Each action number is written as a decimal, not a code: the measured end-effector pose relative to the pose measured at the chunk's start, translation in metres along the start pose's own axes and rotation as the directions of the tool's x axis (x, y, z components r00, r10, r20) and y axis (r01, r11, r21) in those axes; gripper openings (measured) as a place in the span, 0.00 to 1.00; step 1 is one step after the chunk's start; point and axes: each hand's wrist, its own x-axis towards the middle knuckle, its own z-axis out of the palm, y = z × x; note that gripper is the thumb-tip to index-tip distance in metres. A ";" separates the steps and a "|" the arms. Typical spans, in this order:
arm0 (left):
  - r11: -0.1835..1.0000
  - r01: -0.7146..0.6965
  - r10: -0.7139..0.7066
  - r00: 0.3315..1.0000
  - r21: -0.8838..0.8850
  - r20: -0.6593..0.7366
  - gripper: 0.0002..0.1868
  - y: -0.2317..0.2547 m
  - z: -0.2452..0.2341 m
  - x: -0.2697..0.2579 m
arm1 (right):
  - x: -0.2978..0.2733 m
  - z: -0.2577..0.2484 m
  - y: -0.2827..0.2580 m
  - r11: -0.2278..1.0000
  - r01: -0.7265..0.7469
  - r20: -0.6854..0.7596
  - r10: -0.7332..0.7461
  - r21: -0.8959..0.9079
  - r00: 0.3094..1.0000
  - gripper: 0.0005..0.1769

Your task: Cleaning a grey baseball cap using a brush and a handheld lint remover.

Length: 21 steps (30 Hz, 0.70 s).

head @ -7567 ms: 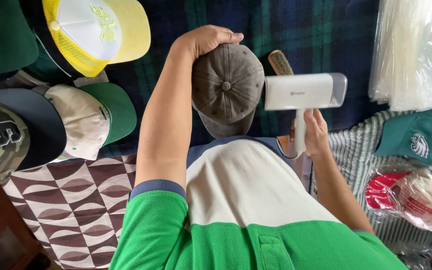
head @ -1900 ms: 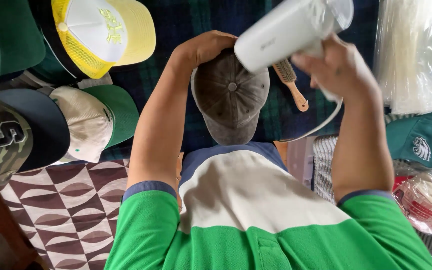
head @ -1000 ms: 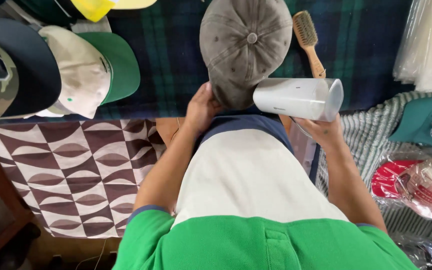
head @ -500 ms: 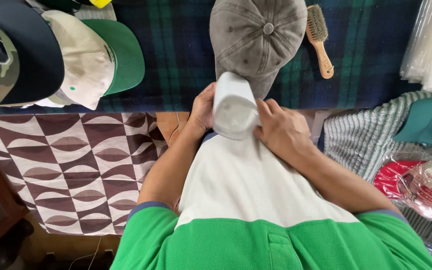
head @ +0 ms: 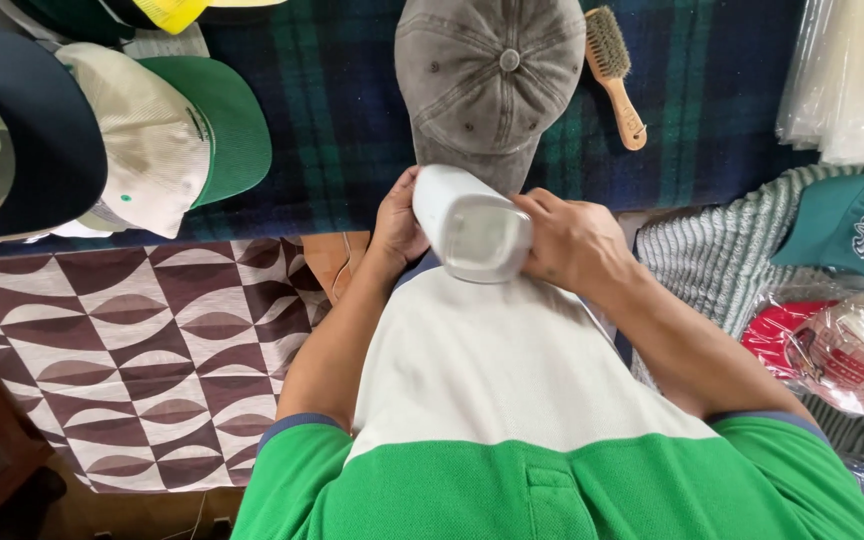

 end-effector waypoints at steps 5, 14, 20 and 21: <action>0.999 0.033 -0.032 0.999 -0.023 0.044 0.10 -0.008 -0.001 0.006 | -0.058 0.032 0.077 0.978 0.021 -0.124 0.005 0.210 0.992 0.19; 0.998 0.069 -0.069 0.996 0.002 0.056 0.09 0.027 0.053 -0.036 | -0.100 0.086 0.146 0.975 0.051 -0.385 0.037 0.214 0.922 0.16; 0.996 0.085 -0.084 0.995 -0.013 0.061 0.08 0.025 0.046 -0.033 | -0.109 0.085 0.134 0.968 -0.084 -0.334 0.163 0.238 0.928 0.15; 0.995 0.095 -0.094 0.993 -0.018 0.065 0.08 0.024 0.045 -0.034 | -0.110 0.084 0.131 0.963 -0.119 -0.320 0.194 0.241 0.927 0.15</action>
